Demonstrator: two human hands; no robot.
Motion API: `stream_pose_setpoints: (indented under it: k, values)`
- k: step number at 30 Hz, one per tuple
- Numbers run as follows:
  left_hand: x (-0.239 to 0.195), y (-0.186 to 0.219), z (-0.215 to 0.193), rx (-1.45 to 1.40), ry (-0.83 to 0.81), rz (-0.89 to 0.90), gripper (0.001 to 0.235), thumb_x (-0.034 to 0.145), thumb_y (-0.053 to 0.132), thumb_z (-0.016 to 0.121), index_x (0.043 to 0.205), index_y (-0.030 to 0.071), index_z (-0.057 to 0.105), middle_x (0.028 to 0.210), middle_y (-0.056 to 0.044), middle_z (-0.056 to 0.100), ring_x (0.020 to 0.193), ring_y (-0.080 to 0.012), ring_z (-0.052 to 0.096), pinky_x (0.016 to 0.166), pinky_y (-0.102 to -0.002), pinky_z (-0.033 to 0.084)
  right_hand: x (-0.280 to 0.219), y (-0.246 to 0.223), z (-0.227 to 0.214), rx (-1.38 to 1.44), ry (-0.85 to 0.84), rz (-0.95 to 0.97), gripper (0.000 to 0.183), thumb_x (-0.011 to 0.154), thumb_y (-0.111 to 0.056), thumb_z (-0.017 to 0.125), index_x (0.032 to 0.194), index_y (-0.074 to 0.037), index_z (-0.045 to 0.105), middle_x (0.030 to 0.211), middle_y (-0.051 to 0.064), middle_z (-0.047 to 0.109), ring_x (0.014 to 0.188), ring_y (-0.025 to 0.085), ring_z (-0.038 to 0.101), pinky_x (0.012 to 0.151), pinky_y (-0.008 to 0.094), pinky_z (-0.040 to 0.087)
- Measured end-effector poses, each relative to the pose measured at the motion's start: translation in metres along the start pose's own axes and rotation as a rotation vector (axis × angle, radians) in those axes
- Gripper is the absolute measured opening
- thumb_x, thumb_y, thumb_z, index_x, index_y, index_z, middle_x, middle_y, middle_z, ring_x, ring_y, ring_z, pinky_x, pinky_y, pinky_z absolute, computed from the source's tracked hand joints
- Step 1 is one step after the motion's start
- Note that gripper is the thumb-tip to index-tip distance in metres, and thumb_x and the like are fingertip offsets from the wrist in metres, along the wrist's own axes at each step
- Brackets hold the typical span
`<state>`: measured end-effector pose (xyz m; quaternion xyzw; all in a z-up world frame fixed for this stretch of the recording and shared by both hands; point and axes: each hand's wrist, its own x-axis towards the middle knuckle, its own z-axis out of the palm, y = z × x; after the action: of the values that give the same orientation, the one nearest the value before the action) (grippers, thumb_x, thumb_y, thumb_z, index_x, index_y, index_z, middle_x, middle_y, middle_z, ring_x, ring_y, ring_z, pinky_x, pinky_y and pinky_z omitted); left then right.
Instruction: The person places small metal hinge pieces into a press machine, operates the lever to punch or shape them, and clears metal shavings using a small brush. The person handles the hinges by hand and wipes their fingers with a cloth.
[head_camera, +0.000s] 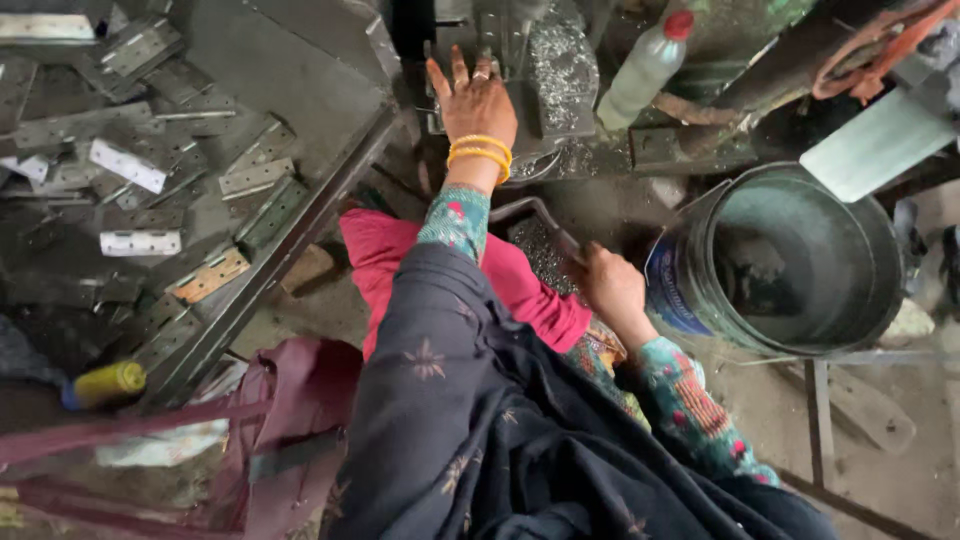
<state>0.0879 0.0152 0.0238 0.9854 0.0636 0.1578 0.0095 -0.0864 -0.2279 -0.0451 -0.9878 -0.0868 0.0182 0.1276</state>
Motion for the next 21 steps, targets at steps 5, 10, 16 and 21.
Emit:
stream_pose_setpoints:
  k: [5,10,16,21]
  values:
    - [-0.032,-0.043,-0.018,-0.335,0.254,0.029,0.041,0.086,0.02,0.071,0.127,0.015,0.069,0.137,-0.003,0.063,0.142,-0.0324,0.047,0.127,-0.06,0.018,0.008,-0.048,-0.089,-0.034,0.317,-0.143,0.026,0.096,-0.039,0.072,0.11,-0.017,0.073,0.092,0.015,0.075,0.078,0.038,0.072,0.062,0.051,0.054]
    - [-0.107,-0.17,-0.048,-0.146,0.089,-0.226,0.037,0.087,0.019,0.072,0.123,0.015,0.066,0.139,-0.009,0.064,0.132,-0.0344,0.054,0.123,-0.055,0.03,0.04,-0.062,-0.106,-0.056,0.555,-0.217,0.021,0.109,-0.034,0.071,0.097,-0.016,0.07,0.09,0.009,0.072,0.078,0.034,0.069,0.064,0.047,0.049]
    - [-0.158,-0.293,-0.031,0.011,0.189,-0.526,0.054,0.084,0.028,0.073,0.131,0.006,0.061,0.131,-0.019,0.063,0.128,-0.0438,0.051,0.105,-0.065,0.031,0.054,-0.053,-0.093,-0.012,0.764,-0.337,0.01,0.106,-0.024,0.064,0.104,-0.015,0.068,0.087,0.007,0.07,0.078,0.029,0.068,0.077,0.042,0.051]
    - [-0.173,-0.284,-0.029,-0.083,0.241,-0.62,0.052,0.091,0.034,0.069,0.134,0.007,0.059,0.137,-0.018,0.062,0.133,-0.0405,0.052,0.11,-0.06,0.035,0.052,-0.041,-0.083,-0.036,0.783,-0.338,0.011,0.108,-0.023,0.066,0.101,-0.015,0.066,0.088,0.007,0.07,0.08,0.029,0.068,0.075,0.04,0.051]
